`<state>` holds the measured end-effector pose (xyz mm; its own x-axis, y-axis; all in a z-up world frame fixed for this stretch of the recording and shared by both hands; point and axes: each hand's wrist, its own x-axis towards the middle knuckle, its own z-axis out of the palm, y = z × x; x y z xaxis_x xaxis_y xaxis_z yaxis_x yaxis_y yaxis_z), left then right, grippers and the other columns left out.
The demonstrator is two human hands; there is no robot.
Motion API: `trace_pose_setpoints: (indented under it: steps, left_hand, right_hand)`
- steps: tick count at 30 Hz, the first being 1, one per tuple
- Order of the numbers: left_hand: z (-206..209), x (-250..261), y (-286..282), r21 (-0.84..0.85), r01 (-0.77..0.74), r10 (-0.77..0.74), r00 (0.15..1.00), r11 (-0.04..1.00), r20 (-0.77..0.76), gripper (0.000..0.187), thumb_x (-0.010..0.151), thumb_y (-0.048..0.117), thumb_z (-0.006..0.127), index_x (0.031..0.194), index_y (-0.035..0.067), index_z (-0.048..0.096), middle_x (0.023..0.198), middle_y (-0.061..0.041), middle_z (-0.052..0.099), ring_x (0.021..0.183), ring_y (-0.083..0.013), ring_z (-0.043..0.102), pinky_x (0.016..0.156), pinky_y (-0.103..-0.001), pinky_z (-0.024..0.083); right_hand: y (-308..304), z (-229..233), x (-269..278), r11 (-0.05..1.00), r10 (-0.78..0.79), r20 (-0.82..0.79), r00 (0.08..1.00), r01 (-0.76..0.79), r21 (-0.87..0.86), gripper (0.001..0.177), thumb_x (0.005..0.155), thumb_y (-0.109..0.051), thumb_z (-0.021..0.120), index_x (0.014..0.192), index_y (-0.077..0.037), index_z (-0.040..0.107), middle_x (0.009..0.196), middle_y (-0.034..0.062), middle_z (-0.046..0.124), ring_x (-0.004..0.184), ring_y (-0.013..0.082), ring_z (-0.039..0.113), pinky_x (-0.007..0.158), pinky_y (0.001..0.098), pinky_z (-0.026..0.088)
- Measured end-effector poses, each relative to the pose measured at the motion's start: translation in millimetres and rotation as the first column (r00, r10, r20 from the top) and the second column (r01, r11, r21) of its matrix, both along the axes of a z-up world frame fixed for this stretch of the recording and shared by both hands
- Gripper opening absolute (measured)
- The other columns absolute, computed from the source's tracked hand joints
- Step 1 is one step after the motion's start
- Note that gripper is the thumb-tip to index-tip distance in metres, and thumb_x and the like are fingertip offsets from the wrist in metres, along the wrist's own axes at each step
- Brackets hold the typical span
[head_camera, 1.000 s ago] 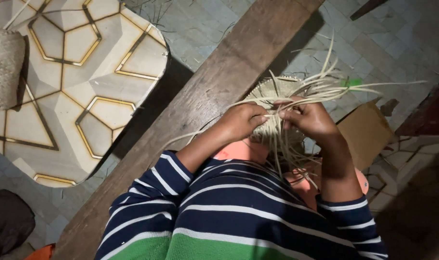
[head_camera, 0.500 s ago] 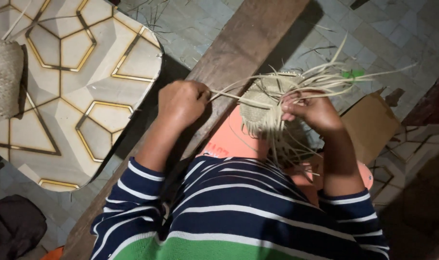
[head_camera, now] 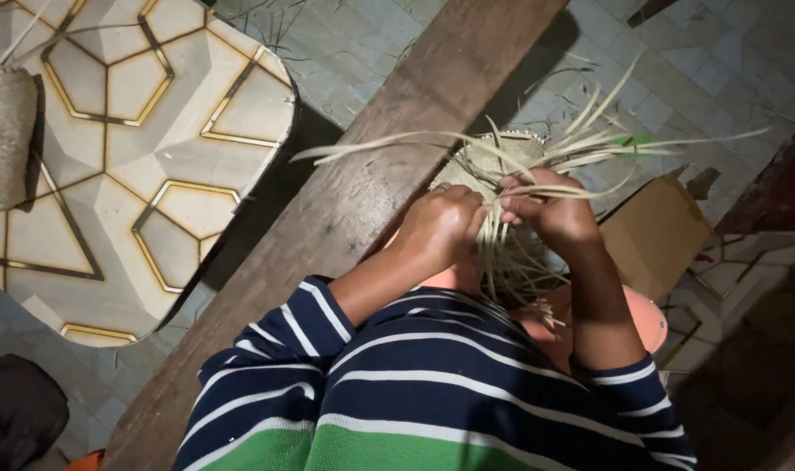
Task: Weaving dried palm strips to create a basket or mat structure.
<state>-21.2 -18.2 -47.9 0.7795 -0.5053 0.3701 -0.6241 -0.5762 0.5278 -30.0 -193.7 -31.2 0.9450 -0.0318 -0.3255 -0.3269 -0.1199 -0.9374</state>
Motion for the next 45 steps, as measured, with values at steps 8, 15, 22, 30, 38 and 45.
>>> trace_pose_setpoints:
  steps: [8, 15, 22, 30, 38, 45]
  left_hand:
    - [-13.5, 1.5, -10.5, -0.354, -0.373, 0.056, 0.752, 0.858, -0.657, 0.013, 0.073, 0.025, 0.064, 0.082, 0.015, 0.069, 0.062, -0.006, 0.065, 0.058, -0.019, 0.063, 0.053, -0.029, 0.049]
    - [-25.7, 0.0, -13.5, -0.384, -0.488, 0.064, 0.679, 0.784, -0.732, 0.013, 0.073, 0.022, 0.066, 0.083, 0.014, 0.07, 0.063, -0.007, 0.066, 0.058, -0.0136, 0.063, 0.051, -0.026, 0.049]
    - [-40.5, -13.0, -16.1, -0.479, -0.428, 0.01, 0.754, 0.766, -0.656, 0.01, 0.076, 0.018, 0.066, 0.082, 0.01, 0.07, 0.069, -0.01, 0.067, 0.064, -0.0186, 0.065, 0.058, -0.03, 0.05]
    - [-21.6, -14.9, -9.6, -0.507, -0.468, 0.046, 0.766, 0.724, -0.642, 0.009, 0.075, 0.016, 0.067, 0.081, 0.011, 0.071, 0.069, -0.007, 0.067, 0.067, -0.0156, 0.064, 0.062, -0.028, 0.05]
    - [-48.1, -14.6, -13.1, -0.592, -0.407, 0.03, 0.84, 0.696, -0.541, 0.006, 0.077, 0.015, 0.066, 0.079, 0.01, 0.068, 0.074, -0.009, 0.066, 0.071, -0.0242, 0.064, 0.067, -0.031, 0.051]
    - [-30.1, -13.8, -11.3, -0.574, -0.446, -0.055, 0.755, 0.687, -0.653, 0.011, 0.081, 0.014, 0.061, 0.087, 0.009, 0.068, 0.077, -0.009, 0.067, 0.075, -0.0203, 0.063, 0.072, -0.034, 0.05]
  right_hand:
    - [10.5, 42.0, -8.0, 0.992, -0.088, 0.015, 0.996, 0.086, 0.088, 0.033, 0.075, 0.006, 0.064, 0.105, 0.011, 0.05, 0.082, 0.0237, 0.061, 0.061, 0.0197, 0.063, 0.056, 0.0232, 0.056]
    - [15.7, 36.3, -41.4, 0.986, -0.08, 0.415, 0.906, 0.134, -0.102, 0.017, 0.08, -0.009, 0.067, 0.093, 0.002, 0.064, 0.059, 0.0086, 0.057, 0.05, 0.0116, 0.057, 0.043, 0.0244, 0.052]
    - [25.0, 11.1, -7.4, 0.78, 0.275, 0.502, 0.82, 0.115, -0.615, 0.015, 0.084, -0.03, 0.063, 0.093, -0.021, 0.07, 0.072, -0.0041, 0.064, 0.071, 0.0139, 0.062, 0.07, 0.0263, 0.05]
    - [32.2, 20.7, 3.6, 0.8, 0.163, 0.212, 0.963, -0.003, -0.6, 0.026, 0.081, -0.03, 0.062, 0.105, -0.018, 0.062, 0.079, 0.0066, 0.062, 0.072, 0.0272, 0.06, 0.065, 0.0402, 0.048]
    - [31.6, 12.0, 14.1, 0.773, 0.283, 0.158, 0.946, -0.127, -0.621, 0.018, 0.078, -0.03, 0.064, 0.088, -0.014, 0.065, 0.074, 0.0127, 0.059, 0.075, 0.0316, 0.059, 0.068, 0.0411, 0.046]
    - [21.4, 12.7, -7.2, 0.987, -0.013, 0.263, 0.965, 0.054, -0.15, 0.009, 0.081, -0.007, 0.065, 0.083, -0.003, 0.058, 0.049, 0.0014, 0.052, 0.048, 0.0036, 0.045, 0.047, 0.0154, 0.036]
